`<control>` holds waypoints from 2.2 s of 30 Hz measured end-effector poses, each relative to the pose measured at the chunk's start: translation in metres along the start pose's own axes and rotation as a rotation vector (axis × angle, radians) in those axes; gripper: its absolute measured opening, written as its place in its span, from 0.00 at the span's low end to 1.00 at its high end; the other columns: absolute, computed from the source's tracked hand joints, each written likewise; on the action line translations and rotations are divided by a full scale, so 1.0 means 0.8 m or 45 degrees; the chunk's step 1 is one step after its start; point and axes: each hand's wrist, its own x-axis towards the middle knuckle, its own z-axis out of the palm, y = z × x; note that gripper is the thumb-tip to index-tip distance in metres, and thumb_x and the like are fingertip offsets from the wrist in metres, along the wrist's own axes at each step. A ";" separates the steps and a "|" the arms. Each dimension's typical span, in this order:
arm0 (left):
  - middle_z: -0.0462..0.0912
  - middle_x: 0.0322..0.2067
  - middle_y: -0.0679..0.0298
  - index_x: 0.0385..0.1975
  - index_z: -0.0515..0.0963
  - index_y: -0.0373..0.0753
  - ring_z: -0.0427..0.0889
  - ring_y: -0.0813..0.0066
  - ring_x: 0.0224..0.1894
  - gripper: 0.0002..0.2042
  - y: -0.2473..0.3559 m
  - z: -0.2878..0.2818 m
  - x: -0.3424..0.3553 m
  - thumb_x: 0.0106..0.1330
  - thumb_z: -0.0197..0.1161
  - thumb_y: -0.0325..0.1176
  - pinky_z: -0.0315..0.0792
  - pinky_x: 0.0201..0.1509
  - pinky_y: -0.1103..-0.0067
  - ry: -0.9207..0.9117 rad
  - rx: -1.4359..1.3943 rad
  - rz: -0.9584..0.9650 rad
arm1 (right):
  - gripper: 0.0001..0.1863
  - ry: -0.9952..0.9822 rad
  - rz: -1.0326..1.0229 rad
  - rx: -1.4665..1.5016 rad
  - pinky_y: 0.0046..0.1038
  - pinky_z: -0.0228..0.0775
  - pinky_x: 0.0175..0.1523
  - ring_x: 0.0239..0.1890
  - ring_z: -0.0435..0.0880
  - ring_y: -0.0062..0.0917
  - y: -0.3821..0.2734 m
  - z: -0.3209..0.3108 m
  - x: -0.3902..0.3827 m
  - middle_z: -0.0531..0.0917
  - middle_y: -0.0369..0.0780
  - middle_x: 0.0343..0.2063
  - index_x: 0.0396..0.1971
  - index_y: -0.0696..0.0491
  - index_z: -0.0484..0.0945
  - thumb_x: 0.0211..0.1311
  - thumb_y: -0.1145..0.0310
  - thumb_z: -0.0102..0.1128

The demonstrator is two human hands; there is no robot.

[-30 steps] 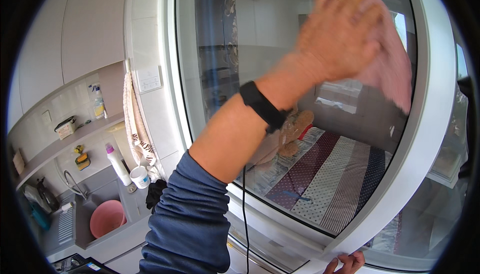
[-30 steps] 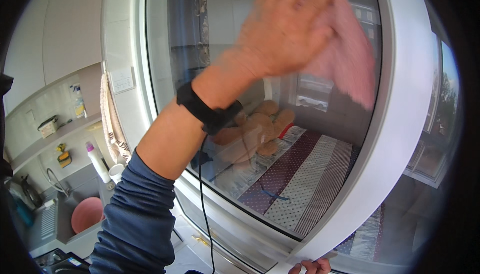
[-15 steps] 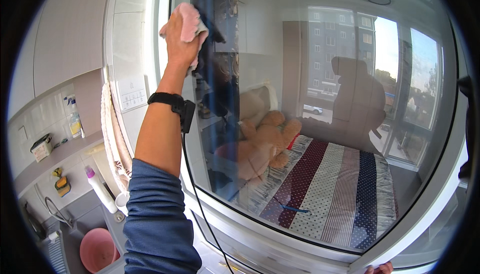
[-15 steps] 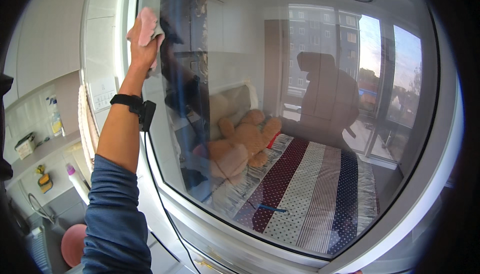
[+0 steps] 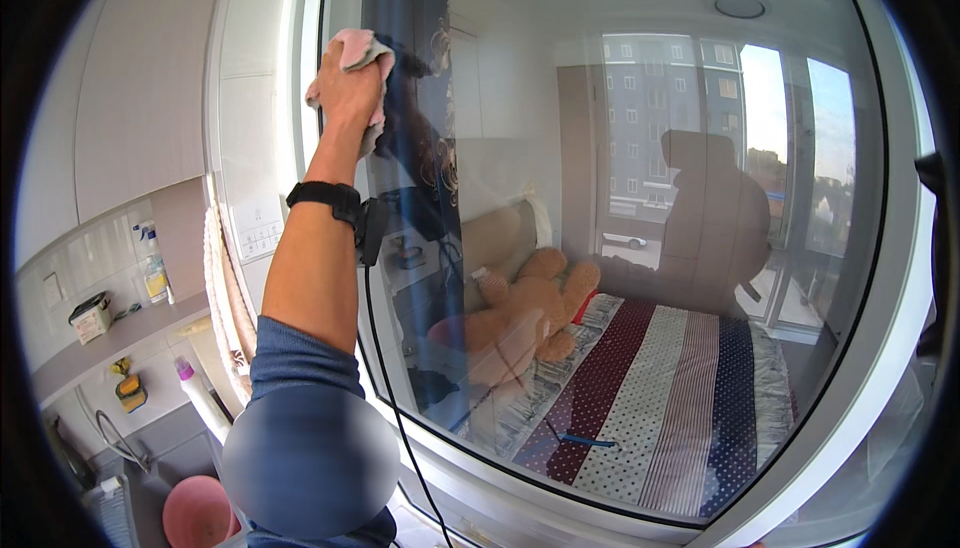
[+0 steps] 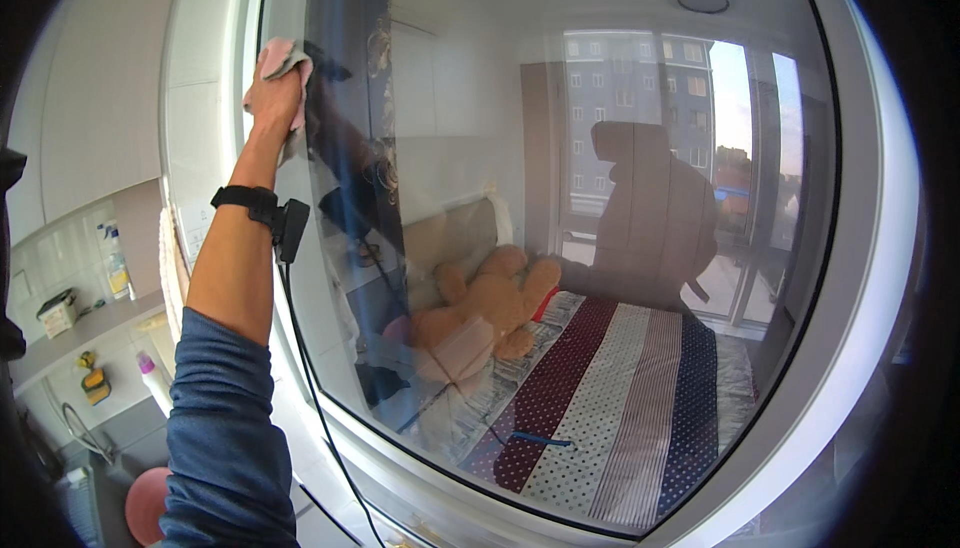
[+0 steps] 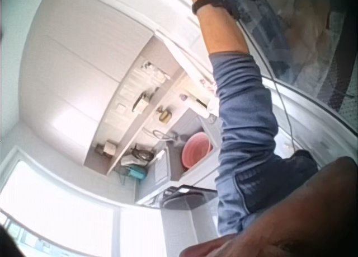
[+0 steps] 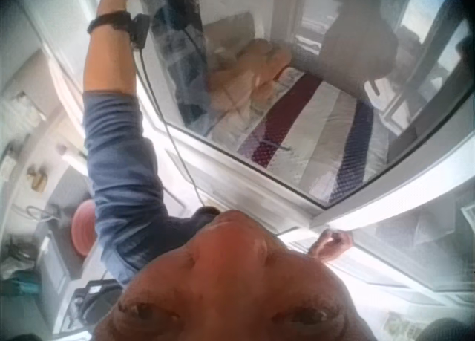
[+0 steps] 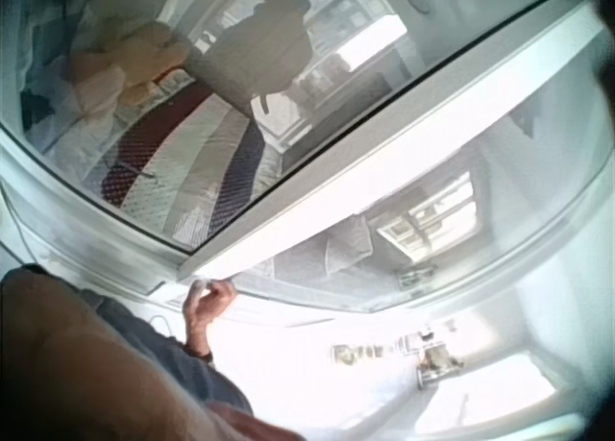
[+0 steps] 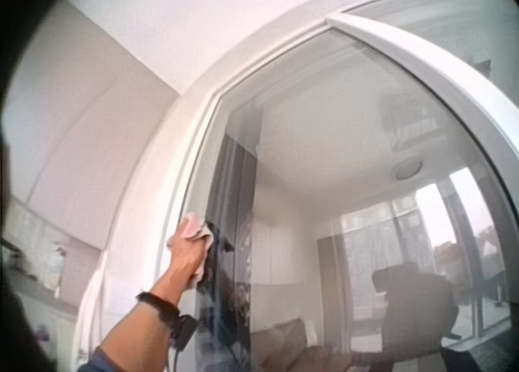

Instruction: The person wipes the interior surface of a large window and its frame using a cloth. They move methodically across the glass and along the frame edges, wiping different sections repeatedly.

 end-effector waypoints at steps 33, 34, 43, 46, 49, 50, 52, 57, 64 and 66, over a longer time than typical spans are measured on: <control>0.69 0.64 0.38 0.66 0.66 0.30 0.66 0.44 0.68 0.29 0.414 0.003 -0.042 0.73 0.50 0.45 0.56 0.72 0.58 0.104 -0.451 1.048 | 0.09 -0.316 -0.131 0.221 0.40 0.65 0.55 0.47 0.73 0.40 0.030 -0.039 0.010 0.71 0.49 0.49 0.40 0.58 0.79 0.64 0.70 0.62; 0.69 0.64 0.38 0.66 0.66 0.30 0.66 0.44 0.68 0.29 0.395 0.005 -0.030 0.73 0.50 0.46 0.57 0.72 0.58 0.114 -0.392 1.010 | 0.08 -0.311 -0.127 0.171 0.40 0.65 0.55 0.47 0.73 0.40 0.028 -0.038 0.009 0.71 0.49 0.49 0.40 0.58 0.79 0.65 0.70 0.62; 0.74 0.62 0.49 0.60 0.75 0.38 0.67 0.50 0.68 0.27 0.136 0.019 0.061 0.67 0.56 0.49 0.60 0.71 0.60 -0.082 0.037 0.401 | 0.07 -0.200 -0.122 -0.008 0.41 0.64 0.54 0.46 0.72 0.39 0.010 -0.024 0.009 0.73 0.47 0.43 0.36 0.57 0.79 0.64 0.70 0.64; 0.70 0.66 0.53 0.65 0.72 0.43 0.64 0.50 0.71 0.30 0.033 0.013 0.039 0.68 0.55 0.55 0.60 0.72 0.62 -0.145 0.326 0.008 | 0.07 -0.101 -0.126 0.001 0.41 0.63 0.53 0.45 0.71 0.38 0.004 -0.015 0.008 0.74 0.47 0.41 0.33 0.56 0.79 0.64 0.69 0.65; 0.73 0.63 0.55 0.66 0.69 0.45 0.69 0.51 0.67 0.28 -0.050 -0.009 0.000 0.72 0.51 0.54 0.67 0.67 0.63 -0.398 0.502 -0.249 | 0.07 -0.081 -0.127 -0.048 0.41 0.62 0.54 0.44 0.71 0.38 0.001 -0.010 0.007 0.73 0.46 0.39 0.31 0.55 0.77 0.64 0.69 0.64; 0.70 0.65 0.55 0.67 0.67 0.44 0.67 0.51 0.68 0.31 -0.066 -0.013 -0.012 0.70 0.53 0.57 0.64 0.69 0.62 -0.357 0.522 -0.234 | 0.07 -0.090 -0.133 -0.068 0.40 0.62 0.54 0.44 0.71 0.38 0.000 -0.010 0.007 0.73 0.46 0.38 0.31 0.55 0.77 0.65 0.69 0.64; 0.65 0.69 0.57 0.70 0.65 0.43 0.62 0.52 0.71 0.38 -0.082 -0.015 -0.030 0.65 0.57 0.61 0.58 0.72 0.60 -0.336 0.495 -0.283 | 0.07 -0.099 -0.141 -0.086 0.40 0.62 0.53 0.44 0.71 0.37 0.000 -0.010 0.006 0.73 0.45 0.37 0.30 0.54 0.76 0.65 0.69 0.63; 0.71 0.65 0.58 0.65 0.70 0.44 0.68 0.48 0.65 0.29 -0.062 0.001 -0.025 0.67 0.57 0.51 0.64 0.68 0.59 -0.334 0.541 -0.430 | 0.06 -0.120 -0.130 -0.095 0.41 0.62 0.54 0.44 0.71 0.38 -0.002 -0.010 0.007 0.73 0.45 0.37 0.33 0.55 0.76 0.66 0.69 0.62; 0.73 0.58 0.53 0.57 0.74 0.39 0.69 0.49 0.63 0.25 0.097 0.005 -0.030 0.58 0.64 0.39 0.70 0.62 0.61 0.035 0.293 0.545 | 0.06 -0.118 -0.116 -0.033 0.39 0.62 0.53 0.45 0.71 0.37 -0.004 -0.010 0.008 0.74 0.45 0.38 0.35 0.55 0.78 0.66 0.68 0.62; 0.72 0.57 0.52 0.56 0.74 0.40 0.70 0.49 0.61 0.25 0.169 -0.004 -0.036 0.57 0.64 0.39 0.69 0.61 0.58 0.006 0.025 0.688 | 0.06 -0.118 -0.100 -0.004 0.39 0.62 0.53 0.45 0.71 0.37 -0.002 -0.010 0.008 0.74 0.45 0.38 0.34 0.55 0.78 0.66 0.68 0.62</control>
